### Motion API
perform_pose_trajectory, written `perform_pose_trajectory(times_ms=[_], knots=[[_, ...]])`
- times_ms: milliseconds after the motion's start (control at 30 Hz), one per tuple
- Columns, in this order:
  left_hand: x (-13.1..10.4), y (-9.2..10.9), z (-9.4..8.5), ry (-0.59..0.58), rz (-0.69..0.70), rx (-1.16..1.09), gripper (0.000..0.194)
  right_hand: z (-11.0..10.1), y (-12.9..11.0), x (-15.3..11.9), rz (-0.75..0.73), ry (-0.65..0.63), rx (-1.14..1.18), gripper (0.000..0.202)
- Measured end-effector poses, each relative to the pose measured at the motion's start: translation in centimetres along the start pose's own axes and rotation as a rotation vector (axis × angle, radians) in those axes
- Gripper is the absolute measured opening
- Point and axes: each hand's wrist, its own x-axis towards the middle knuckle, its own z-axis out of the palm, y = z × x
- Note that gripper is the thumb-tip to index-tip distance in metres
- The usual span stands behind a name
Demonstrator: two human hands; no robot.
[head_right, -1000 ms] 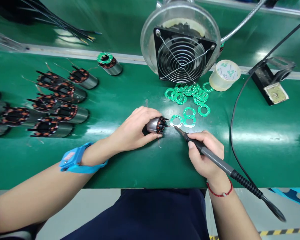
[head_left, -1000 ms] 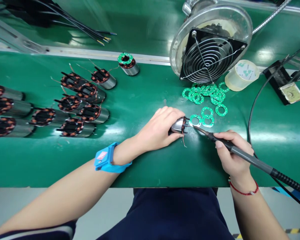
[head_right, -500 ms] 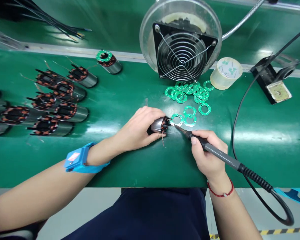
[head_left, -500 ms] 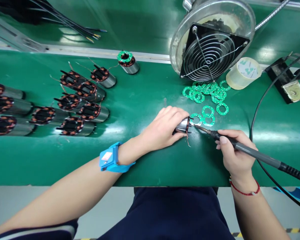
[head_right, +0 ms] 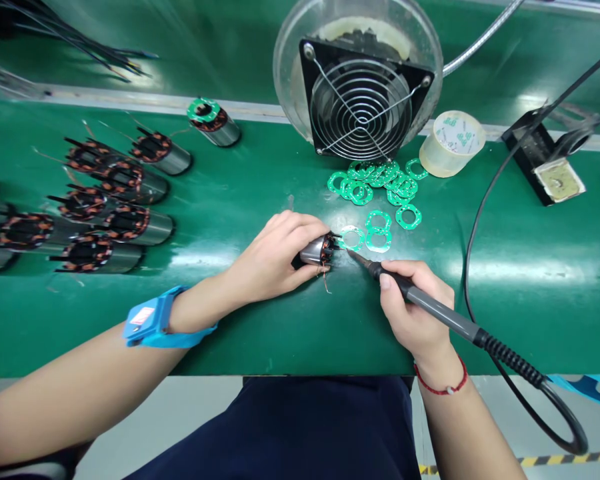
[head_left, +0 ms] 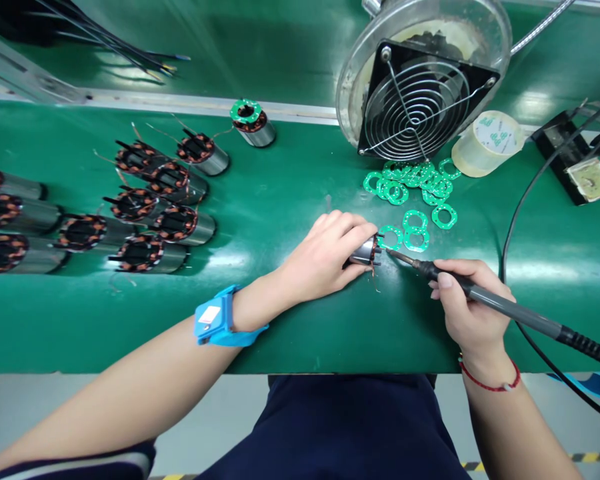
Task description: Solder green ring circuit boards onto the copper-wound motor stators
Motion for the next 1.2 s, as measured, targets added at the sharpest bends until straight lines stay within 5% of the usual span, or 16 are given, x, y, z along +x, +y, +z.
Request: perform_pose_trajectory(times_ms=[533,733,933,1067,1200], knots=[[0.1,0.1,0.0,0.001,0.011,0.031,0.036,0.4,-0.5,0.6,-0.216,0.084,-0.041,0.018],[0.2,0.0,0.2,-0.002,-0.037,-0.027,0.039,0.4,-0.5,1.0,-0.095,-0.149,-0.061,0.043],[0.0,0.7,-0.6,0.018,-0.289,-0.349,0.043,1.1,-2.0,1.8,0.103,-0.288,-0.093,0.031],[-0.5,0.9,-1.2,-0.078,-0.334,-0.605,0.051,3.0,-3.4,1.8,0.145,-0.148,0.133,0.039],[-0.5,0.7,-0.9,-0.143,-0.188,-0.511,0.052,4.3,-4.1,1.7,0.127,-0.003,0.379,0.031]])
